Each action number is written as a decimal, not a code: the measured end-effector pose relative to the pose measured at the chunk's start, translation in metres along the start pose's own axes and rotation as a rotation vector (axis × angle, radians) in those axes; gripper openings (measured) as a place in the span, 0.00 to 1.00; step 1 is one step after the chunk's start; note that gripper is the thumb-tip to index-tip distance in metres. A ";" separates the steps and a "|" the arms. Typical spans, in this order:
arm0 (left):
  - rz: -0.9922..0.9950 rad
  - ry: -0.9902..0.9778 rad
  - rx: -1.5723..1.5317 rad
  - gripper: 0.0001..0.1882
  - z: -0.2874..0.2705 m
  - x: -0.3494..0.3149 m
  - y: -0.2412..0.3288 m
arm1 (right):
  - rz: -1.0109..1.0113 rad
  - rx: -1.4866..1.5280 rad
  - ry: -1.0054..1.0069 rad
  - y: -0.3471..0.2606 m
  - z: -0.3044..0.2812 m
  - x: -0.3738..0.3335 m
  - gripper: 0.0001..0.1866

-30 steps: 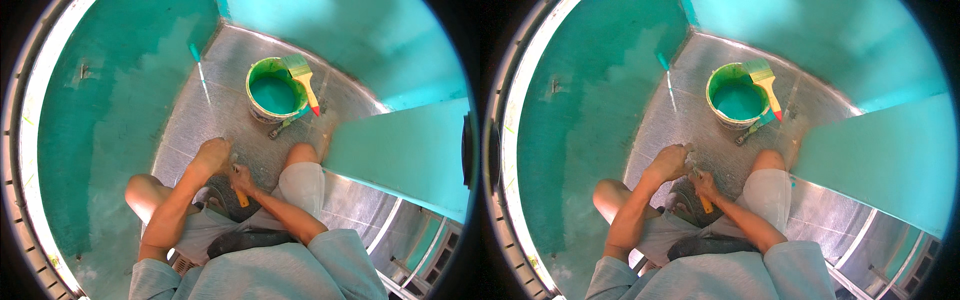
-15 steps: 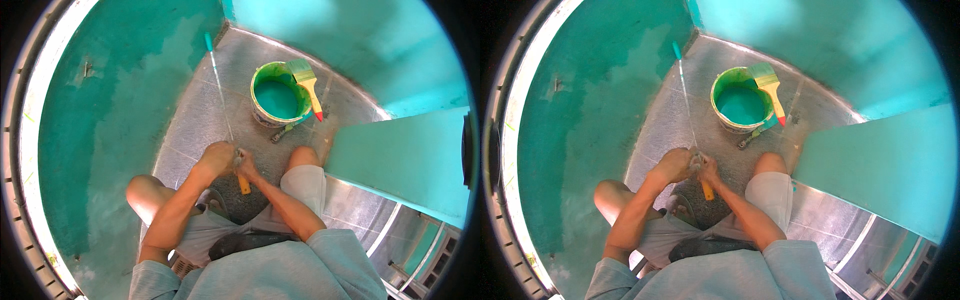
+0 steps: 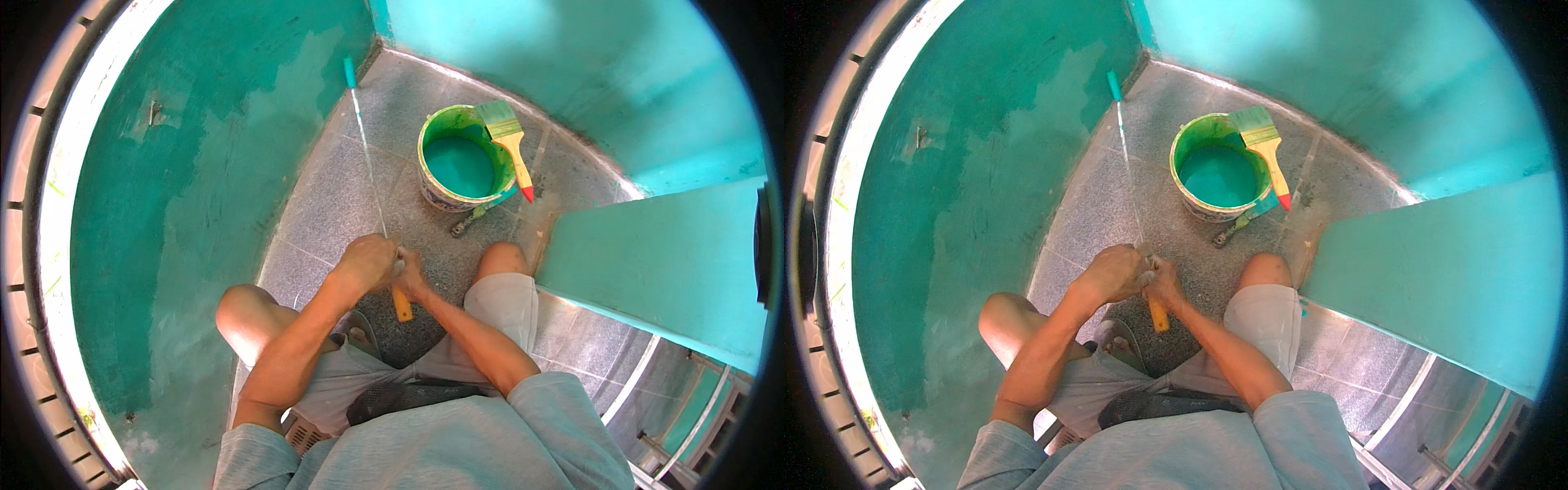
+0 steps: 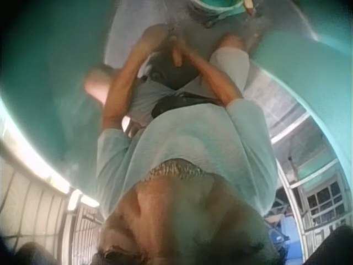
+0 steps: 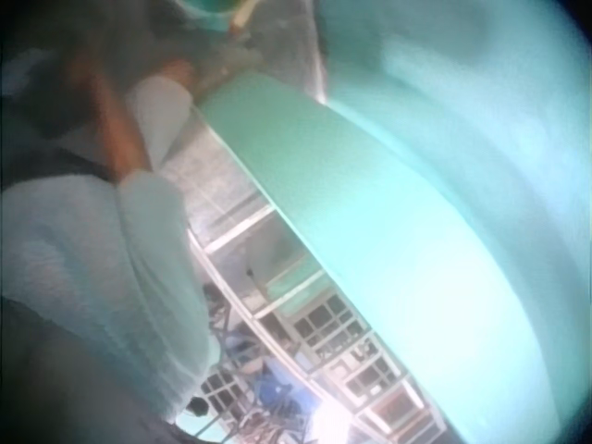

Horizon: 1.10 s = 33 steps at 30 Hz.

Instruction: The person paints the walls of a spiral staircase with green paint using a roller and a brush. They alternate between the roller for larger areas and the brush for edges and corners.

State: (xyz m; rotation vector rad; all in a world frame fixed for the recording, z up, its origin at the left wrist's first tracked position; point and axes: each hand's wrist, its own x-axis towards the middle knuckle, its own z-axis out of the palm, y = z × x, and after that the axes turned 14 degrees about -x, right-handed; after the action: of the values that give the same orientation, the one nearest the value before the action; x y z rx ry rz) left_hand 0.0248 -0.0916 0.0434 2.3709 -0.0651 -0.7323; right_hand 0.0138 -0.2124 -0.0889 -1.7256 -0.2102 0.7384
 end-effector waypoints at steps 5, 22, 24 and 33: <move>-0.013 0.039 0.051 0.18 0.001 -0.005 0.010 | 0.375 0.059 -0.128 -0.022 0.002 -0.053 0.11; 0.193 0.075 0.016 0.18 0.011 -0.011 -0.001 | -0.169 -0.268 0.134 -0.017 -0.013 -0.038 0.09; 0.193 0.092 -0.008 0.17 0.014 -0.009 -0.005 | -0.269 -0.278 0.148 -0.018 -0.022 0.005 0.09; 0.085 0.073 -0.052 0.12 0.000 -0.008 0.006 | 0.092 -0.163 -0.114 -0.048 -0.038 -0.042 0.12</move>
State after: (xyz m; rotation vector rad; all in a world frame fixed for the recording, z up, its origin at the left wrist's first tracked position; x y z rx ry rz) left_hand 0.0189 -0.0943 0.0510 2.3276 -0.1139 -0.5990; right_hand 0.0138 -0.2500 -0.0250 -1.8590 -0.2773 0.9095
